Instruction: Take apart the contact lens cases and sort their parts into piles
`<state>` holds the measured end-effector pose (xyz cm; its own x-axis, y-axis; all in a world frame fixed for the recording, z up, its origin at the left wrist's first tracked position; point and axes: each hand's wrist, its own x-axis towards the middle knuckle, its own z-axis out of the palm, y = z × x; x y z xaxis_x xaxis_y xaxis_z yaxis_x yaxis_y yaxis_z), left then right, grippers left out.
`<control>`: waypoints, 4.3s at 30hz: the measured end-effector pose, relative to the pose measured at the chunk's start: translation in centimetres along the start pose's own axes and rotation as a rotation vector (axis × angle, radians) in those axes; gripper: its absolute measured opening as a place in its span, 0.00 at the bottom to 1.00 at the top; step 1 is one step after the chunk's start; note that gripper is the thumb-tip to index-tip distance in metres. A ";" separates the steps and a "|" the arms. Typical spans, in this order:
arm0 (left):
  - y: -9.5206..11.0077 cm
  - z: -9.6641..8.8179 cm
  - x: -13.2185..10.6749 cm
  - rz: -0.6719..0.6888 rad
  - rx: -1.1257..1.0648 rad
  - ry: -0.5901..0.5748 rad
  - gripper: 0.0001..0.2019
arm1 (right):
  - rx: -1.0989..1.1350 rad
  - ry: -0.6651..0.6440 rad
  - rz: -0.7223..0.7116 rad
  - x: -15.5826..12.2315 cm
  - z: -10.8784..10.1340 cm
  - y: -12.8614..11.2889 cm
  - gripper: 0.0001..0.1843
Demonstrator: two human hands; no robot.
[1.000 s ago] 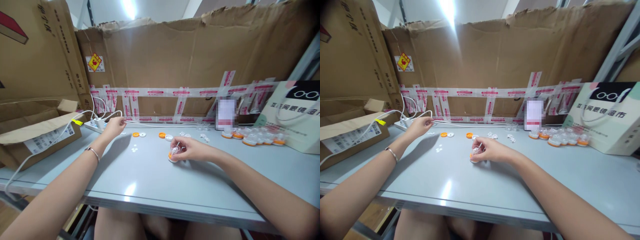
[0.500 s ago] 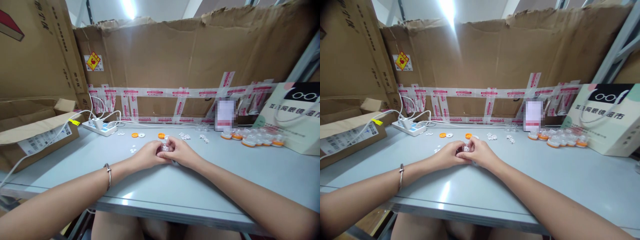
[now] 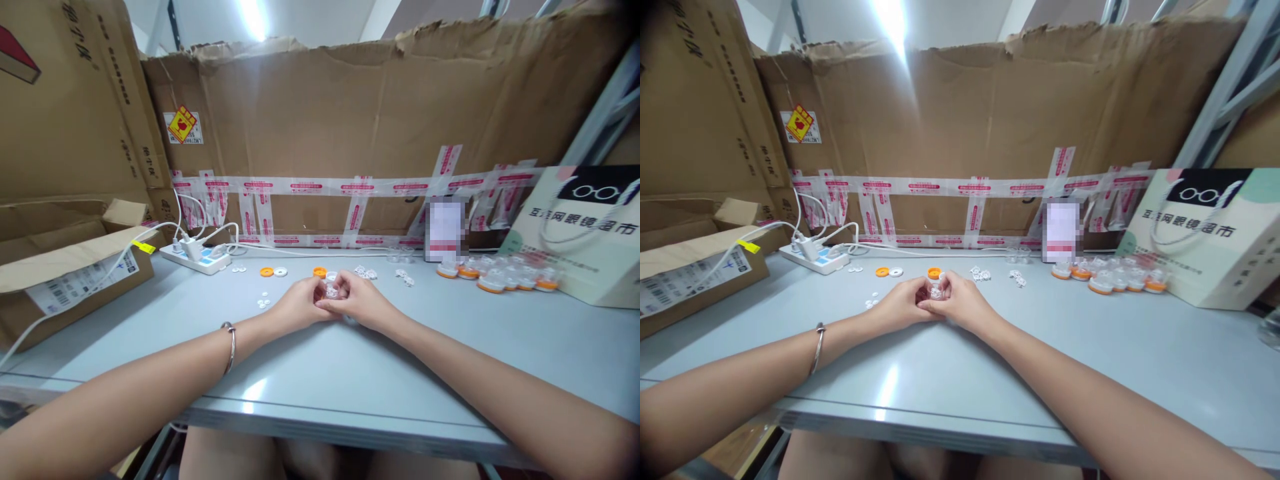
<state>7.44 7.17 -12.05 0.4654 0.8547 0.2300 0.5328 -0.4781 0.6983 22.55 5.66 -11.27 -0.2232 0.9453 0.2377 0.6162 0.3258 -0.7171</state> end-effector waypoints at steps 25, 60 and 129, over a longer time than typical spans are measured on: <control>0.2 -0.8 -0.8 -0.049 -0.281 -0.229 0.16 | -0.210 -0.257 -0.242 -0.8 -1.6 -1.4 0.09; 0.7 -1.0 -1.4 -0.138 -0.415 -0.239 0.18 | -0.745 0.179 0.066 8.3 -11.2 8.1 0.16; 3.1 -3.2 -2.1 0.247 -0.296 0.018 0.16 | 0.742 -0.039 -0.169 -2.9 -2.1 -2.8 0.14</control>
<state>5.84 4.57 -8.22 0.5407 0.7255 0.4257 0.1780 -0.5932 0.7851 23.06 2.00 -8.53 -0.3041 0.8779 0.3699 -0.0951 0.3584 -0.9287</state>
